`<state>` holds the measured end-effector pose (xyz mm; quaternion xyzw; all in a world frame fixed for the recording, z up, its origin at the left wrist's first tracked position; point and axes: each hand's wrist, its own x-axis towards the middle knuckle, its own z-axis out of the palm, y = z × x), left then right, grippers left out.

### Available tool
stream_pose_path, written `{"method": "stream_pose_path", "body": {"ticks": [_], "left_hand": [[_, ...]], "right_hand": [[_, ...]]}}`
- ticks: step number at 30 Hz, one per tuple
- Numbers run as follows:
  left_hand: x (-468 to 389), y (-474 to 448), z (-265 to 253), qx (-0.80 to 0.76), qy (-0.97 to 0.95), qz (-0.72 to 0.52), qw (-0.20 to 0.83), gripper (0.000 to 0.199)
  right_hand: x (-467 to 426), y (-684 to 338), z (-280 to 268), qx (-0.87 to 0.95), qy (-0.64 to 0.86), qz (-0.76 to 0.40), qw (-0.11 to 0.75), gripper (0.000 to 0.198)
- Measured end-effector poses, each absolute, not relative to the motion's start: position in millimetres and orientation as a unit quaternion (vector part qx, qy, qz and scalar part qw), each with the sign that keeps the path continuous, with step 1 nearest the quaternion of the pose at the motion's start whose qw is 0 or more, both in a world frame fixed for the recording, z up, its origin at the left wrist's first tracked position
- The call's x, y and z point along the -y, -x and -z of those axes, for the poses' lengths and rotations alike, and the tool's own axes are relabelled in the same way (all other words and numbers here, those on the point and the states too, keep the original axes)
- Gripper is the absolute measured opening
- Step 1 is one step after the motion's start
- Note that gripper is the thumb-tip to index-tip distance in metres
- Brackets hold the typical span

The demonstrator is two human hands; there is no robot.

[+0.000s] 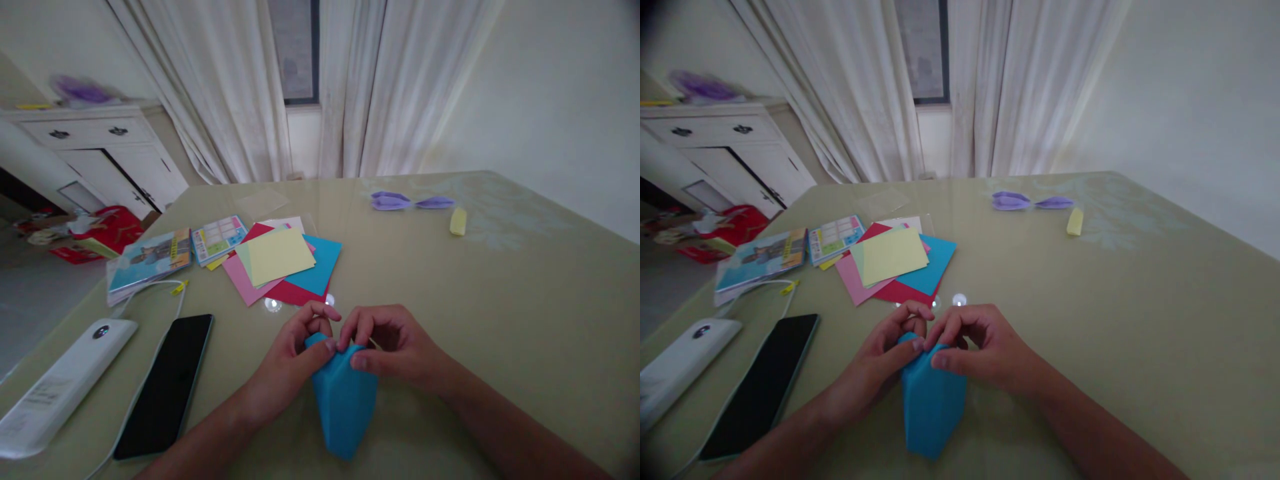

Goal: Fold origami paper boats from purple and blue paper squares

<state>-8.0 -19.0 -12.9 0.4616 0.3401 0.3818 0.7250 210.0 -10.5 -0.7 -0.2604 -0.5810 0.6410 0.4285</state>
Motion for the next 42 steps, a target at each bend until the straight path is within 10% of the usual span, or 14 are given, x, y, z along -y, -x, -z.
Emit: {"method": "stream_pose_path", "body": {"ticks": [42], "left_hand": [[15,12,12,-0.147,-0.424,-0.365,0.815,0.023]], "right_hand": [[7,-210,10,0.437,0.169,-0.754,0.461,0.029]]}}
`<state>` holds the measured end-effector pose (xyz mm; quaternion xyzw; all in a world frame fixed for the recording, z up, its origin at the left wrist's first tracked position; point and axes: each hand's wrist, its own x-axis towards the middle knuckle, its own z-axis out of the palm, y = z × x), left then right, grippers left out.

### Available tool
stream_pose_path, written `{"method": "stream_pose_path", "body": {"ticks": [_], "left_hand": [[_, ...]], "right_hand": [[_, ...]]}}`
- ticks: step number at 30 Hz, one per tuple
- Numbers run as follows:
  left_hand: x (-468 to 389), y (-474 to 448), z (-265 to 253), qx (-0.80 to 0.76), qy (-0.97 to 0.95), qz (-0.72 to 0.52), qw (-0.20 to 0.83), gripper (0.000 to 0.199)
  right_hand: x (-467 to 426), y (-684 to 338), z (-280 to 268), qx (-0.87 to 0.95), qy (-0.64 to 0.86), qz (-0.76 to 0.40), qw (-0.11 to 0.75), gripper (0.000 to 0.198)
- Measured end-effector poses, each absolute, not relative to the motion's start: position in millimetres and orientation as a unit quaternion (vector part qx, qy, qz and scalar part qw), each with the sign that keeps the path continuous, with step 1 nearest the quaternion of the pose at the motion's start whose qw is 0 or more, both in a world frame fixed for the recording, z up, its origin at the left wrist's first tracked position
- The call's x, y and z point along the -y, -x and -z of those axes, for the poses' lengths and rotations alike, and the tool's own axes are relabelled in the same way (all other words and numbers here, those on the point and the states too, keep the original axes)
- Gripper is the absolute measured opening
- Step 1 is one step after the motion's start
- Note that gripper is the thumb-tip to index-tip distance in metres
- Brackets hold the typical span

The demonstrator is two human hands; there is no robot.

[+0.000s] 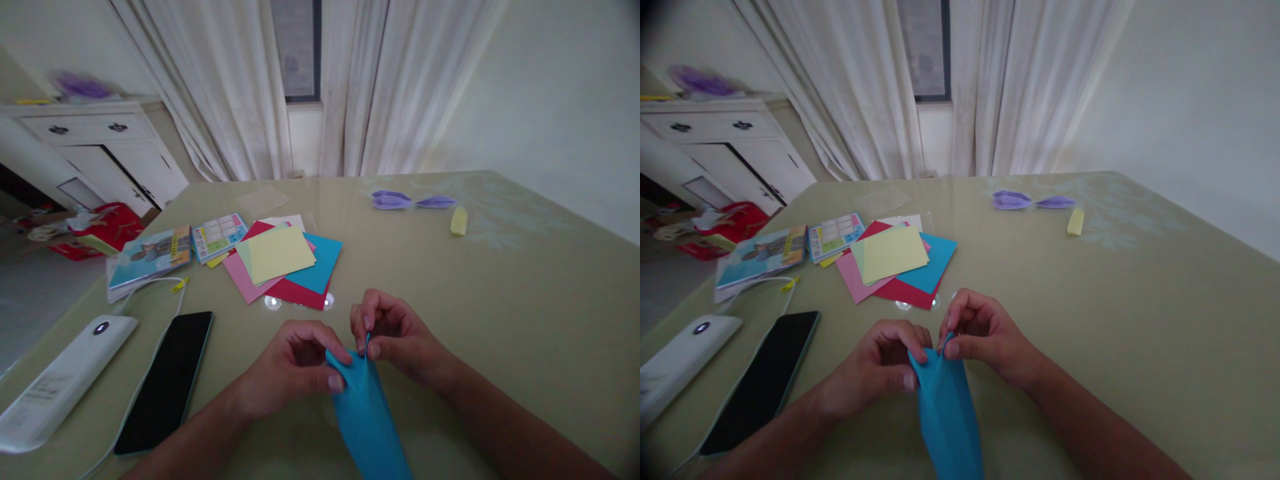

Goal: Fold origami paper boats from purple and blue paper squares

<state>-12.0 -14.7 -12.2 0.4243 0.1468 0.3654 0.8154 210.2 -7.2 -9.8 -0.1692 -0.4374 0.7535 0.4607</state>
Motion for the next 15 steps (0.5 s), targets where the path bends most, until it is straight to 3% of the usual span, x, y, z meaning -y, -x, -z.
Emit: {"method": "stream_pose_path", "body": {"ticks": [5,15], "left_hand": [[16.6,9.6,16.8,-0.139,-0.417,-0.382,0.813,0.038],[10.2,7.3,7.7,-0.121,-0.47,-0.399,0.778,0.015]], "right_hand": [[8.0,-210.0,9.2,0.439,0.174,-0.754,0.457,0.028],[9.2,-209.6,7.5,0.444,0.198,-0.752,0.445,0.025]]}}
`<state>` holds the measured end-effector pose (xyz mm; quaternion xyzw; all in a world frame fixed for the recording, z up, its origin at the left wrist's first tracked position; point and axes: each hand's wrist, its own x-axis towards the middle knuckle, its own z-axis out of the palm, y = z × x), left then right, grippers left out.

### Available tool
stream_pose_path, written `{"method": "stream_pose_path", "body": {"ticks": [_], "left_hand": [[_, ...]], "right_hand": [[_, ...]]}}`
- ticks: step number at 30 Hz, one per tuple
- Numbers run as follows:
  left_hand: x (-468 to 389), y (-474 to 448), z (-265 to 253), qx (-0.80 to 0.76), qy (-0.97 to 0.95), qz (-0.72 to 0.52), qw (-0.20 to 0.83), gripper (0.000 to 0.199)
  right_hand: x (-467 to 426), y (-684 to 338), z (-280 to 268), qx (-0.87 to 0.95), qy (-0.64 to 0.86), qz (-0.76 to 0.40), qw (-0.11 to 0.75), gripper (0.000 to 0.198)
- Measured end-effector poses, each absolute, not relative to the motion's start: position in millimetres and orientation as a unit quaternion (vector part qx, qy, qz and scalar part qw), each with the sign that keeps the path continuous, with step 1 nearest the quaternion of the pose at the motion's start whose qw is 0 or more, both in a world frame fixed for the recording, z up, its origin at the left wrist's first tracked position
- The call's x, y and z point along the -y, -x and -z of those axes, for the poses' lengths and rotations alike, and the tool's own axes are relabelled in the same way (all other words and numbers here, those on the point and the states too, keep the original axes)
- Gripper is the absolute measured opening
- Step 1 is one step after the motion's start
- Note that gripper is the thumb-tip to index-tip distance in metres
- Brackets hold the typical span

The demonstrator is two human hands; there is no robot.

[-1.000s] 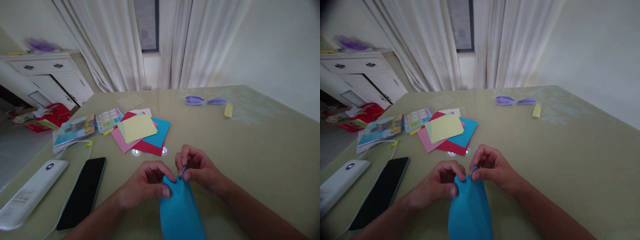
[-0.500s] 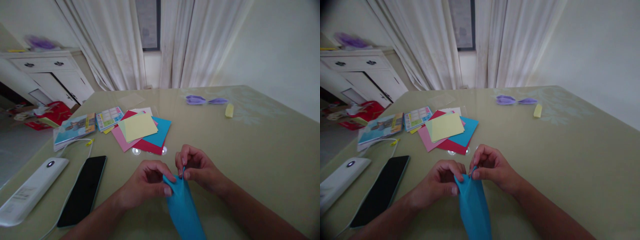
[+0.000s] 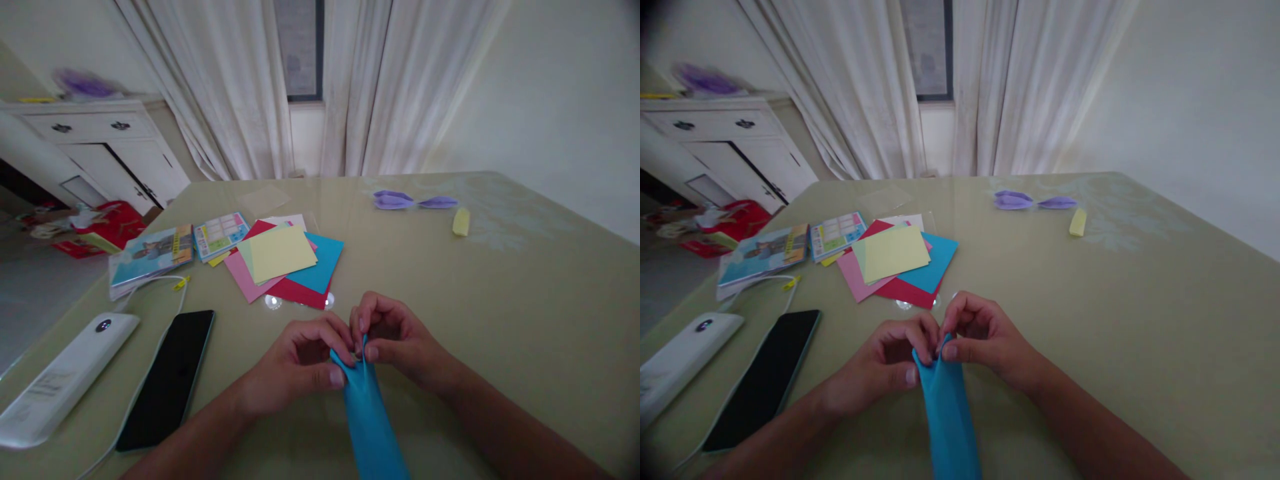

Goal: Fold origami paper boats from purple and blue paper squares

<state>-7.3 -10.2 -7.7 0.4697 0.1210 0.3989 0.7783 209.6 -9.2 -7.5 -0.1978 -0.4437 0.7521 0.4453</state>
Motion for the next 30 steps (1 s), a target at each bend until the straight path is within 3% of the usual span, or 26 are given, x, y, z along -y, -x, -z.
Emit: {"method": "stream_pose_path", "body": {"ticks": [10,19,24,30], "left_hand": [[10.6,9.3,7.8,-0.122,-0.497,-0.415,0.752,0.017],[16.7,12.0,3.1,-0.182,-0.628,-0.471,0.592,0.027],[17.3,11.8,3.3,-0.201,-0.672,-0.495,0.513,0.017],[19.1,11.4,-1.5,-0.191,-0.665,-0.482,0.537,0.006]], "right_hand": [[10.1,-207.9,7.6,0.435,0.175,-0.767,0.438,0.023],[11.2,-208.0,6.8,0.432,0.214,-0.76,0.436,0.025],[10.6,-207.8,5.9,0.438,0.209,-0.763,0.426,0.024],[10.2,-206.1,8.0,0.443,0.208,-0.77,0.409,0.022]]}}
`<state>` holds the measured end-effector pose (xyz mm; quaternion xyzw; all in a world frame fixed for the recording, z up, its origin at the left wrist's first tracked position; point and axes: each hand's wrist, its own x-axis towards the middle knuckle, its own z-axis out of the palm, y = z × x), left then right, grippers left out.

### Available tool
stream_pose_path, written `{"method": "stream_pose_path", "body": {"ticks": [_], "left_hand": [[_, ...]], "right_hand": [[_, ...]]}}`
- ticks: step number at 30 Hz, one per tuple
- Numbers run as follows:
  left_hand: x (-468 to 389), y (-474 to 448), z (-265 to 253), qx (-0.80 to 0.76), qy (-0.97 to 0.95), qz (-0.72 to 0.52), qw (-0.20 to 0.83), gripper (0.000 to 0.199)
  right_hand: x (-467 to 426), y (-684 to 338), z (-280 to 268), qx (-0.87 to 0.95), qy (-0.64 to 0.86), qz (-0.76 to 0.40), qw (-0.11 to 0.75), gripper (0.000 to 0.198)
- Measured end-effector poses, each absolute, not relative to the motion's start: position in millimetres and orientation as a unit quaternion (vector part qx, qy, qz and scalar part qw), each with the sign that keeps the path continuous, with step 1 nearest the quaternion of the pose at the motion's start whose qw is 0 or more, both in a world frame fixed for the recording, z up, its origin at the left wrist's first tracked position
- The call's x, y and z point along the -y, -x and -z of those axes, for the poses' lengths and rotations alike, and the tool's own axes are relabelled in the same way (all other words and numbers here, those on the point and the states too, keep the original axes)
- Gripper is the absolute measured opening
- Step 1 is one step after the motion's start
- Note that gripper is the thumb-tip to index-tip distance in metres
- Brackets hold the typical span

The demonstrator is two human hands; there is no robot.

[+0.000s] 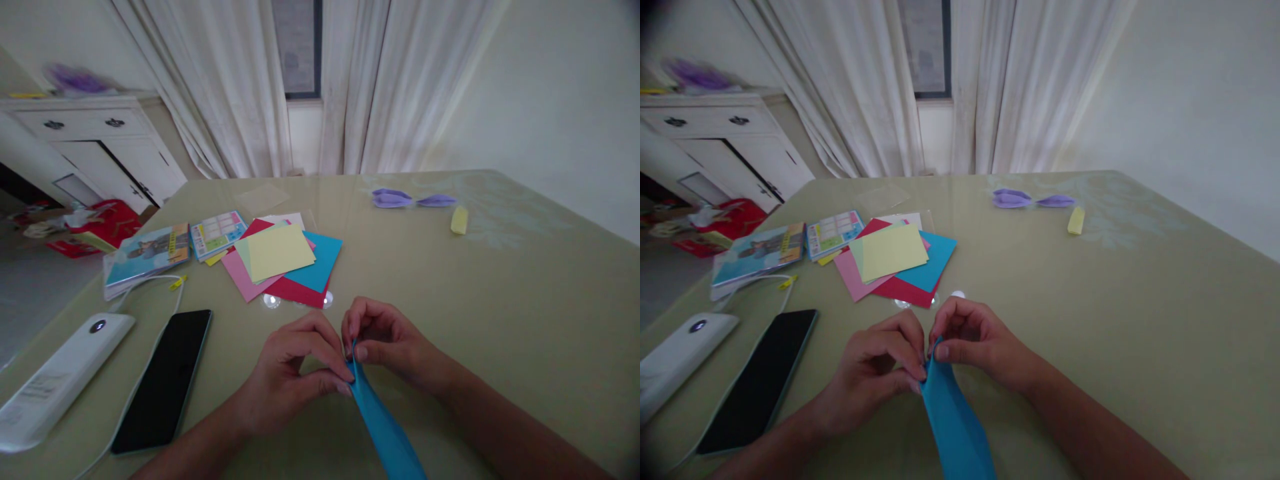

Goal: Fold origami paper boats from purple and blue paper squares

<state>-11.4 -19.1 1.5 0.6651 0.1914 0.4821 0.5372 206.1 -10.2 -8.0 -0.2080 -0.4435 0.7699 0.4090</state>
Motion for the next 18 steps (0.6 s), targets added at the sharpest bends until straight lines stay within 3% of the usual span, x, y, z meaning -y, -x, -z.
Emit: {"method": "stream_pose_path", "body": {"ticks": [6,11,15,18], "left_hand": [[19.3,12.5,-4.0,-0.186,-0.687,-0.471,0.521,0.01],[19.7,15.5,-1.4,-0.184,-0.75,-0.482,0.415,0.023],[22.0,16.8,0.4,-0.177,-0.782,-0.493,0.339,0.015],[23.7,16.6,1.3,-0.184,-0.783,-0.476,0.356,0.011]], "right_hand": [[13.0,-204.5,5.3,0.437,0.214,-0.784,0.385,0.025],[13.0,-205.1,6.7,0.448,0.227,-0.778,0.378,0.027],[12.0,-204.8,8.7,0.442,0.223,-0.779,0.385,0.025],[12.4,-203.9,8.6,0.437,0.221,-0.783,0.383,0.027]]}}
